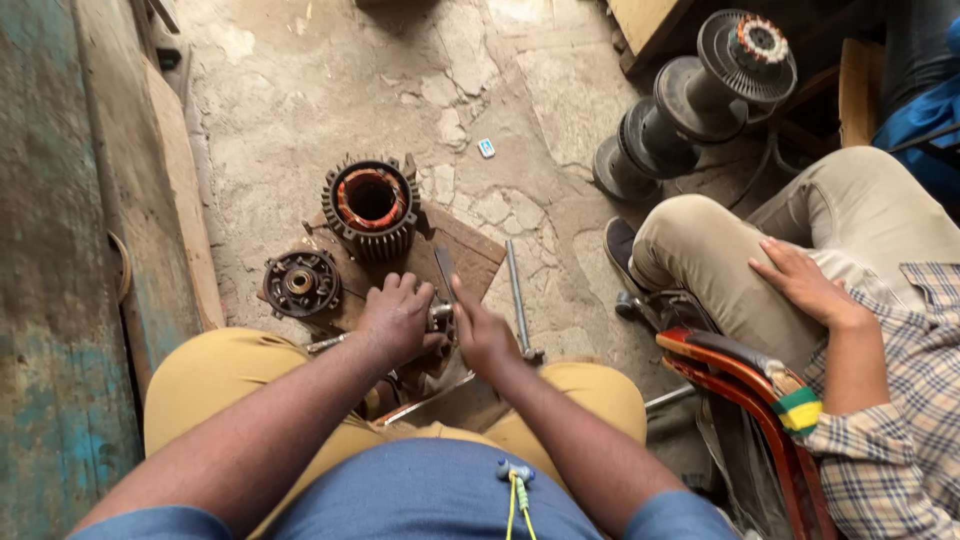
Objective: The person sits on the floor and uses a flat metal bar to pry or adjust a small cylindrical motor component resting on a wooden board. The person repeatedly repositions the bar and rotates the component while applying pressure.
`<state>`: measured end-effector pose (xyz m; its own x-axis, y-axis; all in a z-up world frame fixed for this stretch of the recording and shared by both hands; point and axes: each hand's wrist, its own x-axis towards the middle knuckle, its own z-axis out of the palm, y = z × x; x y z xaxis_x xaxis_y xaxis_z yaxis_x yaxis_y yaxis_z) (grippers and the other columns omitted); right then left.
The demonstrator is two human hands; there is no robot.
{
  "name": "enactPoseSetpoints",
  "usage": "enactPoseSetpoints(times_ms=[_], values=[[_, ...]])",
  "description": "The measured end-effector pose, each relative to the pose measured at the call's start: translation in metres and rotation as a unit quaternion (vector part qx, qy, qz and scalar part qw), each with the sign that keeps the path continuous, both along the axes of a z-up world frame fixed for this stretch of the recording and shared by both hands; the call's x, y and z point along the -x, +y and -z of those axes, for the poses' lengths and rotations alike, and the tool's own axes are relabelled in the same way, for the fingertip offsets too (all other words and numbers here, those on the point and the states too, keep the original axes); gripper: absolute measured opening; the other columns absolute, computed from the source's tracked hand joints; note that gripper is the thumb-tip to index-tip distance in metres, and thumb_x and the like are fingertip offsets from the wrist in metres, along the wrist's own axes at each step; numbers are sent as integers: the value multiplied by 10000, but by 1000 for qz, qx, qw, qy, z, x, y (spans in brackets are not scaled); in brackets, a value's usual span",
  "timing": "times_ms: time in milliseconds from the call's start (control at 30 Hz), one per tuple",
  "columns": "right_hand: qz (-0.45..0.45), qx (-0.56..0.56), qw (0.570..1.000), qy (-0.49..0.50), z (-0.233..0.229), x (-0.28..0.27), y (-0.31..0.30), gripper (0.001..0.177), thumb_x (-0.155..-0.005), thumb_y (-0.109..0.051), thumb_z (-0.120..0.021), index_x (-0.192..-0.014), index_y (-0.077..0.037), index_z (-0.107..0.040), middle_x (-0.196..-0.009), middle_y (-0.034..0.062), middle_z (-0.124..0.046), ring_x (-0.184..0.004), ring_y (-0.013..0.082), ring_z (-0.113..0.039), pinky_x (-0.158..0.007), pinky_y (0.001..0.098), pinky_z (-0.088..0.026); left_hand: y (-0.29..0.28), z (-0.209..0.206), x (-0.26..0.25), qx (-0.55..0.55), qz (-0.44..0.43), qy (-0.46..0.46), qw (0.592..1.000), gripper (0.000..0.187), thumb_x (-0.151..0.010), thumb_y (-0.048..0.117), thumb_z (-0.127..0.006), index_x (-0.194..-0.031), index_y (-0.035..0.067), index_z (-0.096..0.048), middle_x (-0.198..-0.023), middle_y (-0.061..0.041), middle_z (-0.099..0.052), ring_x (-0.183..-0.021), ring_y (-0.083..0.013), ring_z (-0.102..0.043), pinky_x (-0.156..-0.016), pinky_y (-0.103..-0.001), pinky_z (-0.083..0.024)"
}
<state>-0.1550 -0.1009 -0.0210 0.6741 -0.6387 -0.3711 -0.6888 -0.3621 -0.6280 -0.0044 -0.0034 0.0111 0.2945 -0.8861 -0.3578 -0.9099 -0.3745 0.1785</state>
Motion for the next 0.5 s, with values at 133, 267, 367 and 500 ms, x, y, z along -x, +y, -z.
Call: enactPoseSetpoints(times_ms=[133, 267, 367, 500], values=[[-64, 124, 970, -201, 9, 39, 26, 498, -1075, -312, -513, -1570, -280, -470, -888, 234, -716, -742, 396, -718, -644, 464, -556, -2, -3, -5, -10, -1, 8, 1000, 806, -738, 601, -844, -1274, 95, -518, -1242, -117, -511, -1187, -298, -492, -959, -437, -506], [-22, 56, 997, -55, 9, 44, 30, 523, -1030, -332, -522, -1549, -325, -460, -713, 234, -685, -662, 390, -714, -638, 491, -538, -6, -1, -7, -46, 17, 2, 999, 823, -739, 614, -850, -1269, 78, -519, -1241, -121, -519, -1187, -286, -507, -971, -431, -518], [10, 39, 999, -2, 5, 14, 7, 521, -1029, -342, -508, -1546, -354, -446, -680, 233, -667, -603, 375, -691, -612, 486, -544, -7, 0, -8, -32, 18, -2, 999, 823, -734, 611, -856, -1266, 82, -518, -1233, -123, -522, -1178, -292, -513, -959, -441, -525], [-16, 75, 996, -34, 0, 5, -3, 511, -1034, -320, -514, -1544, -335, -474, -711, 223, -685, -589, 348, -666, -615, 485, -544, -3, 1, -5, -1, -3, -3, 1000, 794, -710, 578, -875, -1254, 111, -532, -1239, -112, -529, -1184, -299, -518, -946, -437, -538]])
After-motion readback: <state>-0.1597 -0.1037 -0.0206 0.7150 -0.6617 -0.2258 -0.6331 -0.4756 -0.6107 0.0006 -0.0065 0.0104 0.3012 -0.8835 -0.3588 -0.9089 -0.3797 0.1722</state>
